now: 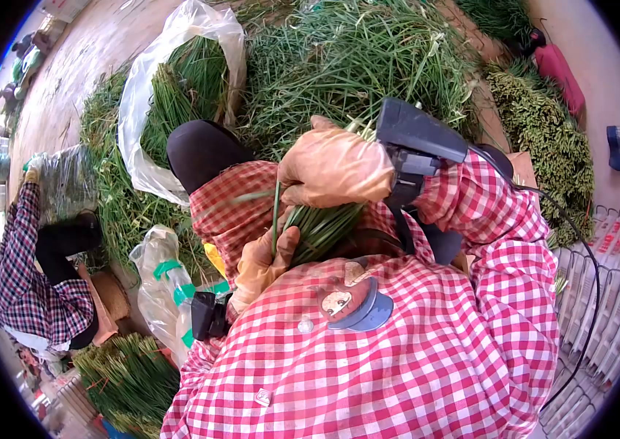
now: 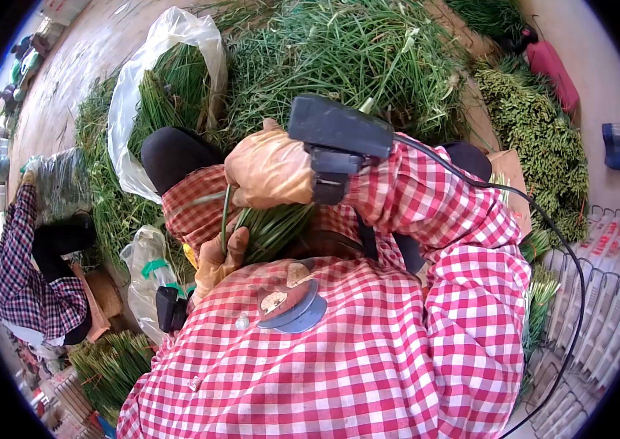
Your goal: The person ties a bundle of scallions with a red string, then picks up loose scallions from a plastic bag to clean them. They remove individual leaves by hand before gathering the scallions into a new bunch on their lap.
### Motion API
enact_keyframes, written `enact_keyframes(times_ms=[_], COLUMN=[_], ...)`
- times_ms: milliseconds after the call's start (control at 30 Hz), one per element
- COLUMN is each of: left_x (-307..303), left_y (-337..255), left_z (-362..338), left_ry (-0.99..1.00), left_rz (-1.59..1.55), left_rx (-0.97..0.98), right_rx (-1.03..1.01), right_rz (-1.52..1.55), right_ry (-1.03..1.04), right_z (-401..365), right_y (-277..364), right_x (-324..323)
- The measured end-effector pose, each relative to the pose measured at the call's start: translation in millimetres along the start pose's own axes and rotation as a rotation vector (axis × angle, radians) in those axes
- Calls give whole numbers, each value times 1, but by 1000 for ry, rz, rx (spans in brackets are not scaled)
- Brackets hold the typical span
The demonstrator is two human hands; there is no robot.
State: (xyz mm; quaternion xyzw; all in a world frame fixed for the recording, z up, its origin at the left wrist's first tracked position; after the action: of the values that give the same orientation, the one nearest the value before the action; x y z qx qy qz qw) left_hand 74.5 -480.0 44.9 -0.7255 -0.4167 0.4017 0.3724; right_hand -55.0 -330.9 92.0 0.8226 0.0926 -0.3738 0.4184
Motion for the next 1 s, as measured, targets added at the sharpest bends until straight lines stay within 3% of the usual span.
enact_keyframes(times_ms=[133, 167, 233, 300, 333, 467, 567, 633, 700, 733, 767, 833, 900, 1000], left_x=[-1, -1, 0, 0, 2, 3, 4, 4, 8, 9, 8, 8, 9, -4], left_y=[-9, -13, -11, -14, -15, -15, -8, -15, -16, -13, -11, -11, -11, 16], left_z=[6, 7, 8, 6, 7, 9, 10, 11, 10, 11, 10, 10, 10, 16], left_ry=[-9, -14, 20, 60, 48, 98, 59, 44, 37, 38, 14, -22, 0, 40], left_rz=[-281, -328, -422, -489, -607, -524, -411, -431, -492, -495, -504, -526, -758, -688], left_rx=[40, 64, 46, 0, -55, -115, -111, -90, -93, -55, -70, -98, -97, -136], right_rx=[-60, 19, -136, -129, -126, 78, -116, -72, -5, 42, -87, 43, 76, 164], right_rz=[-54, -113, -105, 327, 312, 395, -22, -361, -374, -630, -446, -647, -628, -556], right_ry=[-118, -78, -197, -78, -32, 76, -285, -376, -361, -340, -447, -272, -344, -499], right_z=[7, 12, -5, -23, -29, -25, -17, 0, 3, 3, 6, -3, -11, -30], right_y=[-9, -10, -7, 5, 5, -1, 4, -5, -14, -8, -36, -25, -39, -76], right_x=[13, 11, 2, -18, -21, -19, 0, 15, 16, 10, 20, -2, -18, -39])
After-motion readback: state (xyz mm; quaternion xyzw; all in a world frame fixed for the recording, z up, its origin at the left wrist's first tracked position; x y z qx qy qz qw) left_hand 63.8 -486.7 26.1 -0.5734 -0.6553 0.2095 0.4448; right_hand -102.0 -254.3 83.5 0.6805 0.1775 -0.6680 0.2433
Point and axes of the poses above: each hand's wrist, its own z-axis towards the middle knuckle, its own x-axis out of the palm, y = z × x, the point moved 3 cm from there along z, towards the middle knuckle, and after that the axes turned 12 degrees about z, right-handed, at the moved point
